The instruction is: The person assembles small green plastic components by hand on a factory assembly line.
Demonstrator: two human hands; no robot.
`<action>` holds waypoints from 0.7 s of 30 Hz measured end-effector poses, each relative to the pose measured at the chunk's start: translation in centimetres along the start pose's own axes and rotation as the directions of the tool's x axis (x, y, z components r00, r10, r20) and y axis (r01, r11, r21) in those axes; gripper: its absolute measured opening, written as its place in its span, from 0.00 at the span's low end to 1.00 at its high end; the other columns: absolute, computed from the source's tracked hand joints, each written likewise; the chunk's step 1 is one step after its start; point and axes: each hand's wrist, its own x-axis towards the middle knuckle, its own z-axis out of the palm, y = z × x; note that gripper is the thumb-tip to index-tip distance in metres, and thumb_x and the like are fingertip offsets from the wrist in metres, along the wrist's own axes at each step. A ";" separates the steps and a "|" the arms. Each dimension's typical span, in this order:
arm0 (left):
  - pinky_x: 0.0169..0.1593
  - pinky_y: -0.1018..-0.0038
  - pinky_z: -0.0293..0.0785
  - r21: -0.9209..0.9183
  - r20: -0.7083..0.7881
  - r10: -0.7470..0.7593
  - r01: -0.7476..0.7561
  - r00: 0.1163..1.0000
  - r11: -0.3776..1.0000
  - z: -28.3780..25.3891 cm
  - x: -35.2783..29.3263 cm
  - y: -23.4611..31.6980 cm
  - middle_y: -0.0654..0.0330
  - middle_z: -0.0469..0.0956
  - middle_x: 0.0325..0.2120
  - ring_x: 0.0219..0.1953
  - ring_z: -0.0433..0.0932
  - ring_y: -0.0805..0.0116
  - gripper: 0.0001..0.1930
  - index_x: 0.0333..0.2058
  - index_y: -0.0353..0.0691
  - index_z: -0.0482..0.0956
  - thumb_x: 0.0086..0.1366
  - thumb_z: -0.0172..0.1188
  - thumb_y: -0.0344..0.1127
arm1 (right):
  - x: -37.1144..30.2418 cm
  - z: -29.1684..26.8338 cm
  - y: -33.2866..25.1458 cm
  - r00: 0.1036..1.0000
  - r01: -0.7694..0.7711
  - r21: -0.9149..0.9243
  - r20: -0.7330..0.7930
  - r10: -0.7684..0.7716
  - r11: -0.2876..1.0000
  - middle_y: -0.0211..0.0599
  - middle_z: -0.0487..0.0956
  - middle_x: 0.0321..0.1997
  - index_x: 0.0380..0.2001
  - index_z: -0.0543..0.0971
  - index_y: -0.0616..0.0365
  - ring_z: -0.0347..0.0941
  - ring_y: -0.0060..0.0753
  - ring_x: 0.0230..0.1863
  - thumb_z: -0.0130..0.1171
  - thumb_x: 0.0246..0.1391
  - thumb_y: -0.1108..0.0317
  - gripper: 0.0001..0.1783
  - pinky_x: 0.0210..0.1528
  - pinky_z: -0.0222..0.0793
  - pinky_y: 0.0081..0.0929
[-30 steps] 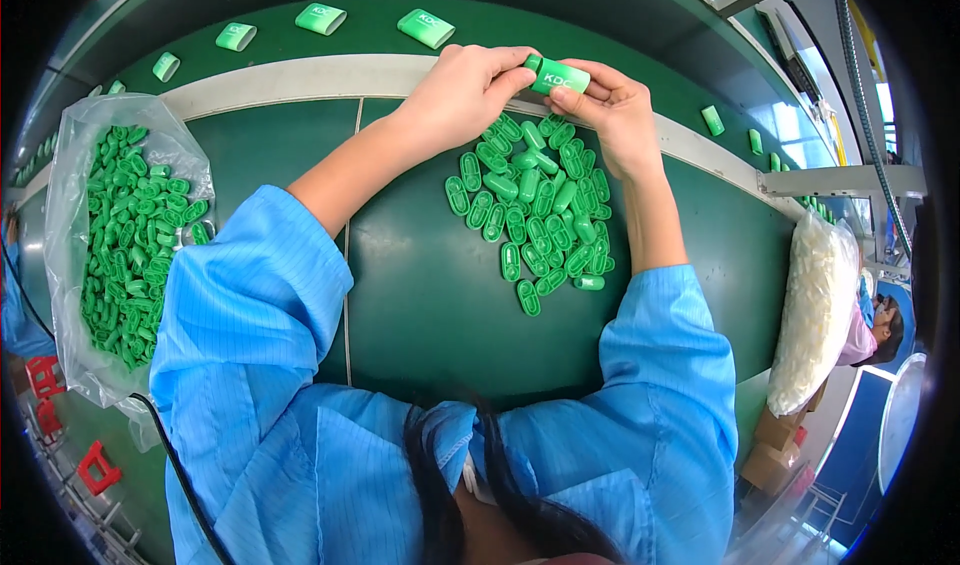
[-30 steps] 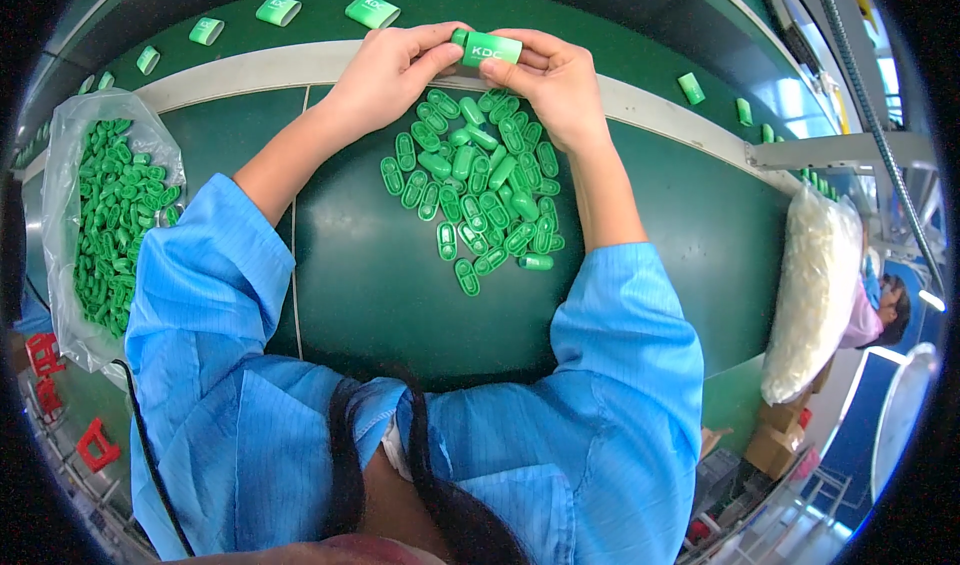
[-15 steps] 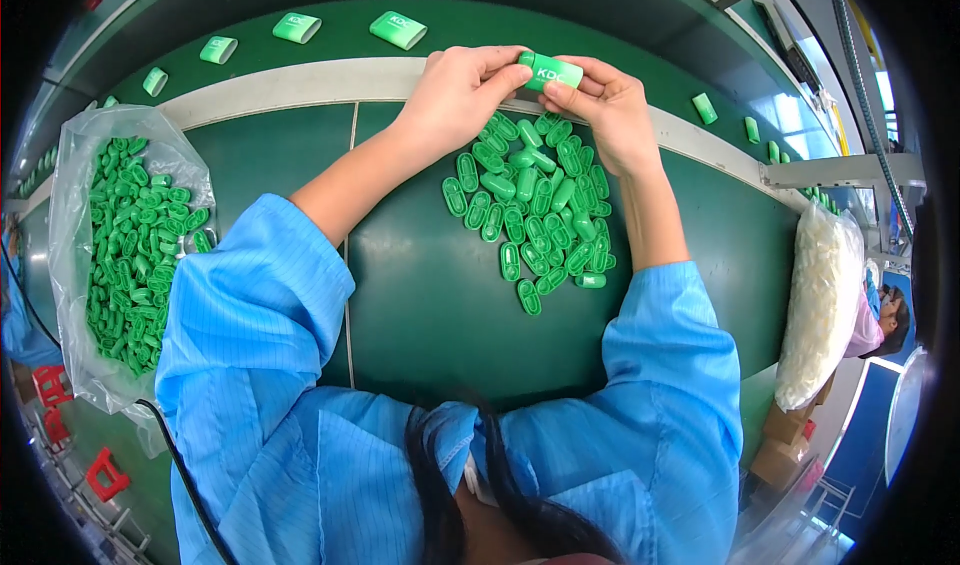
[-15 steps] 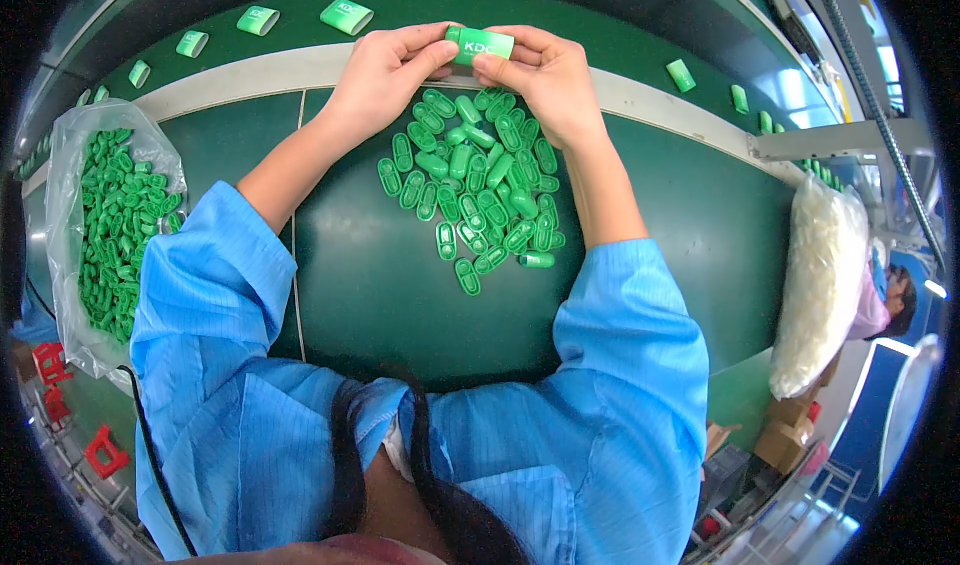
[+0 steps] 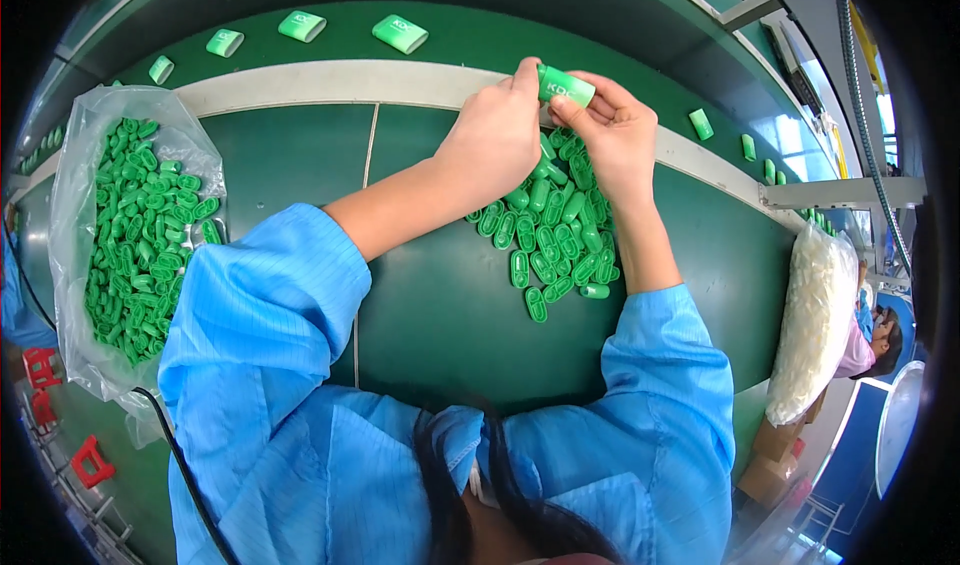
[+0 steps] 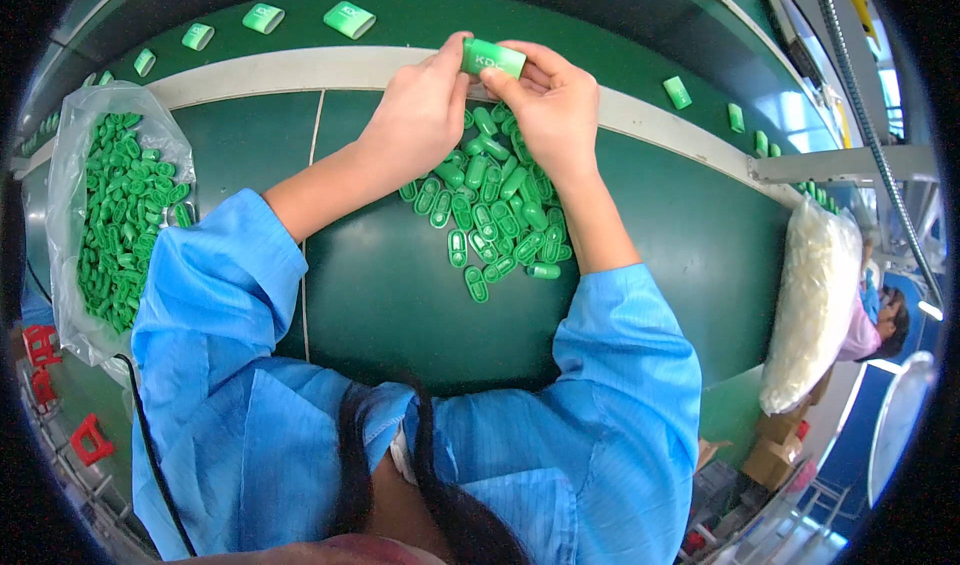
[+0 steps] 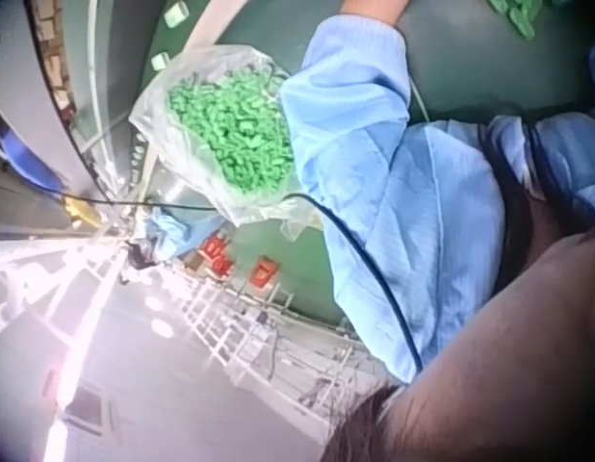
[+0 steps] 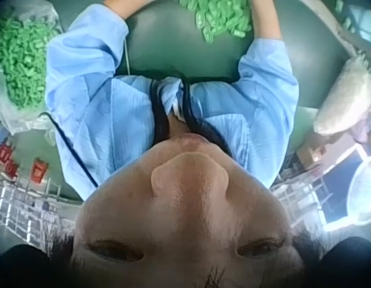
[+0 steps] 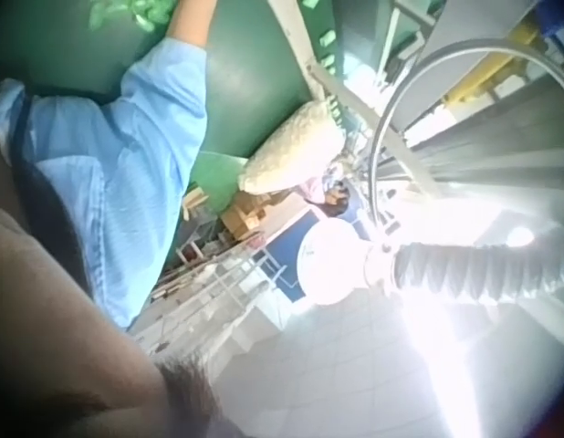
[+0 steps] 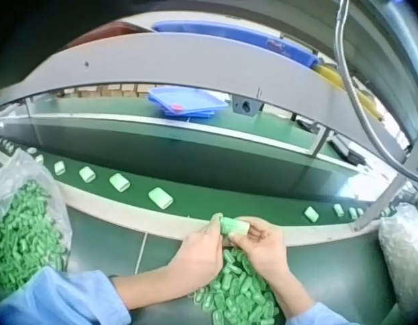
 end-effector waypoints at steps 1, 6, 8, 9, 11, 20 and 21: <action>0.30 0.57 0.70 -0.004 0.005 -0.005 0.005 1.000 1.000 0.0 0.0 0.4 0.39 0.73 0.28 0.27 0.74 0.43 0.17 0.46 0.27 0.62 0.56 0.47 0.24 | -0.3 0.5 -0.2 1.000 -0.008 -0.001 -0.002 0.008 1.000 0.39 0.78 0.32 0.39 0.73 0.70 0.75 0.22 0.31 0.60 0.44 0.79 0.16 0.36 0.72 0.17; 0.34 0.61 0.71 0.066 -0.062 0.016 -0.011 0.998 0.998 0.3 0.5 -0.1 0.43 0.75 0.27 0.29 0.76 0.49 0.16 0.44 0.28 0.65 0.57 0.48 0.27 | 0.0 0.8 1.0 0.976 0.190 -0.061 -0.093 -0.195 0.980 0.40 0.78 0.32 0.40 0.72 0.71 0.74 0.21 0.31 0.60 0.44 0.77 0.17 0.33 0.72 0.17; 0.34 0.62 0.72 -0.065 0.060 -0.070 0.074 0.996 0.995 -0.5 2.4 -1.8 0.45 0.76 0.26 0.29 0.76 0.49 0.15 0.41 0.28 0.68 0.56 0.49 0.30 | 1.2 0.1 1.0 0.989 0.137 -0.034 -0.053 -0.139 0.990 0.40 0.78 0.33 0.41 0.72 0.70 0.74 0.22 0.30 0.60 0.45 0.76 0.18 0.32 0.73 0.17; 0.35 0.63 0.72 -0.198 0.206 -0.133 0.174 0.970 0.965 -0.2 3.5 -2.5 0.47 0.77 0.26 0.30 0.76 0.49 0.16 0.38 0.28 0.72 0.54 0.50 0.34 | 1.8 -0.9 1.0 0.995 0.089 -0.075 -0.032 -0.092 0.993 0.40 0.78 0.33 0.42 0.71 0.70 0.75 0.22 0.30 0.60 0.46 0.73 0.19 0.31 0.73 0.17; 0.37 0.67 0.73 -0.208 0.052 -0.164 0.172 0.985 0.963 0.5 4.9 -3.9 0.51 0.78 0.25 0.31 0.77 0.53 0.15 0.35 0.34 0.76 0.53 0.53 0.38 | 2.8 -2.1 1.2 0.999 0.044 -0.105 -0.006 -0.045 0.994 0.40 0.78 0.33 0.44 0.71 0.70 0.75 0.23 0.30 0.60 0.47 0.70 0.21 0.30 0.73 0.17; 0.52 0.67 0.64 0.432 -0.059 0.111 -0.075 0.992 0.899 0.8 6.6 -8.1 0.52 0.72 0.43 0.47 0.69 0.56 0.20 0.49 0.41 0.70 0.55 0.51 0.33 | 4.7 -10.2 3.4 0.940 -0.059 -0.711 -0.276 -0.201 0.700 0.38 0.79 0.30 0.37 0.77 0.60 0.74 0.31 0.34 0.54 0.48 0.65 0.14 0.36 0.69 0.28; 0.52 0.67 0.64 0.429 -0.053 0.115 -0.081 0.992 0.900 0.9 6.6 -7.7 0.52 0.72 0.43 0.47 0.69 0.56 0.20 0.49 0.41 0.70 0.55 0.51 0.33 | 4.8 -11.4 3.4 0.911 -0.076 -0.900 -0.238 -0.337 0.430 0.40 0.79 0.33 0.40 0.76 0.59 0.73 0.37 0.37 0.53 0.47 0.66 0.16 0.42 0.68 0.32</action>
